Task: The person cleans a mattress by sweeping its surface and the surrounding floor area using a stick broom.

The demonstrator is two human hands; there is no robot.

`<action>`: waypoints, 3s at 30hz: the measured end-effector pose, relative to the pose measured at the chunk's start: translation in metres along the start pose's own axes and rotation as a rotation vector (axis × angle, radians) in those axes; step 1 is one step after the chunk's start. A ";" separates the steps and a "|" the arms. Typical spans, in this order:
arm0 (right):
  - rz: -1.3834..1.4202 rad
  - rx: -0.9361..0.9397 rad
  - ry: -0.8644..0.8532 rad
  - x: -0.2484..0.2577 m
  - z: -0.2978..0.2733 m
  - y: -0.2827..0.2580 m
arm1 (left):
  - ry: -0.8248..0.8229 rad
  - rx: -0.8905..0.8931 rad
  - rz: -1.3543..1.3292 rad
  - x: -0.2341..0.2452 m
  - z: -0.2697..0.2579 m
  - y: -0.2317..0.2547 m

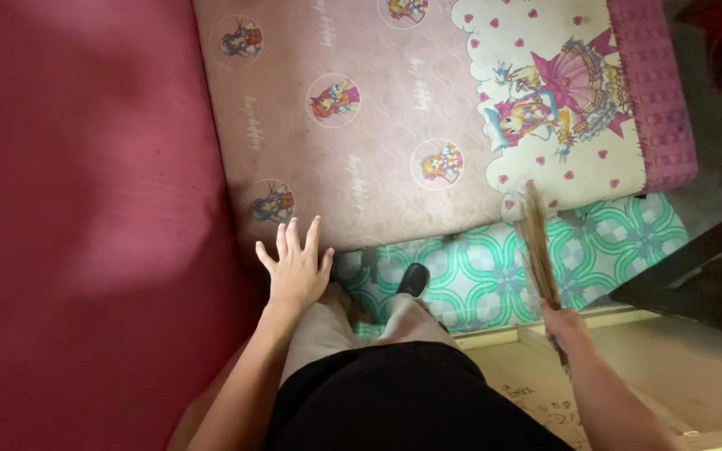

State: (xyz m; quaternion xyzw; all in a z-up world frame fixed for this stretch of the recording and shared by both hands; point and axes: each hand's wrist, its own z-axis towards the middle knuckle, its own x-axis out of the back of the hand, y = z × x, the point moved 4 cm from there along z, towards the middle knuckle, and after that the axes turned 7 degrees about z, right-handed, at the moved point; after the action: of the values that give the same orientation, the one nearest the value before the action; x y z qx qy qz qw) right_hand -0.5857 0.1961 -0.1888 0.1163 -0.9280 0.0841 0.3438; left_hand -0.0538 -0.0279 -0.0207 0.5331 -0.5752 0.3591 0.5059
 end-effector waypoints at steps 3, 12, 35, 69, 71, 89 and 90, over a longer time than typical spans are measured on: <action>-0.227 0.303 0.062 -0.018 0.004 -0.016 | 0.009 0.002 -0.004 -0.004 -0.004 0.023; -0.347 0.487 -0.383 -0.140 -0.100 -0.169 | -0.038 -0.057 0.036 0.002 0.014 0.053; -0.211 0.293 0.011 -0.031 -0.075 -0.088 | -0.039 -0.230 -0.044 -0.011 0.079 0.073; -0.429 0.352 -0.172 0.131 0.100 -0.092 | -0.027 -0.423 -0.016 -0.028 0.196 0.384; -0.416 0.306 -0.110 0.132 0.121 -0.085 | -0.082 -0.429 0.005 -0.027 0.207 0.395; 0.057 0.186 0.002 0.304 0.286 0.057 | -0.049 -0.264 -0.008 -0.041 0.225 0.549; -0.033 0.256 -0.071 0.307 0.289 0.046 | -0.056 -0.257 -0.002 -0.042 0.220 0.570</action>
State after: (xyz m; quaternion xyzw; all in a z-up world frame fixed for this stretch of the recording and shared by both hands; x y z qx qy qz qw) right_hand -1.0027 0.1233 -0.2070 0.1774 -0.9193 0.1918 0.2943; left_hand -0.6574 -0.1279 -0.0400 0.4745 -0.6297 0.2670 0.5542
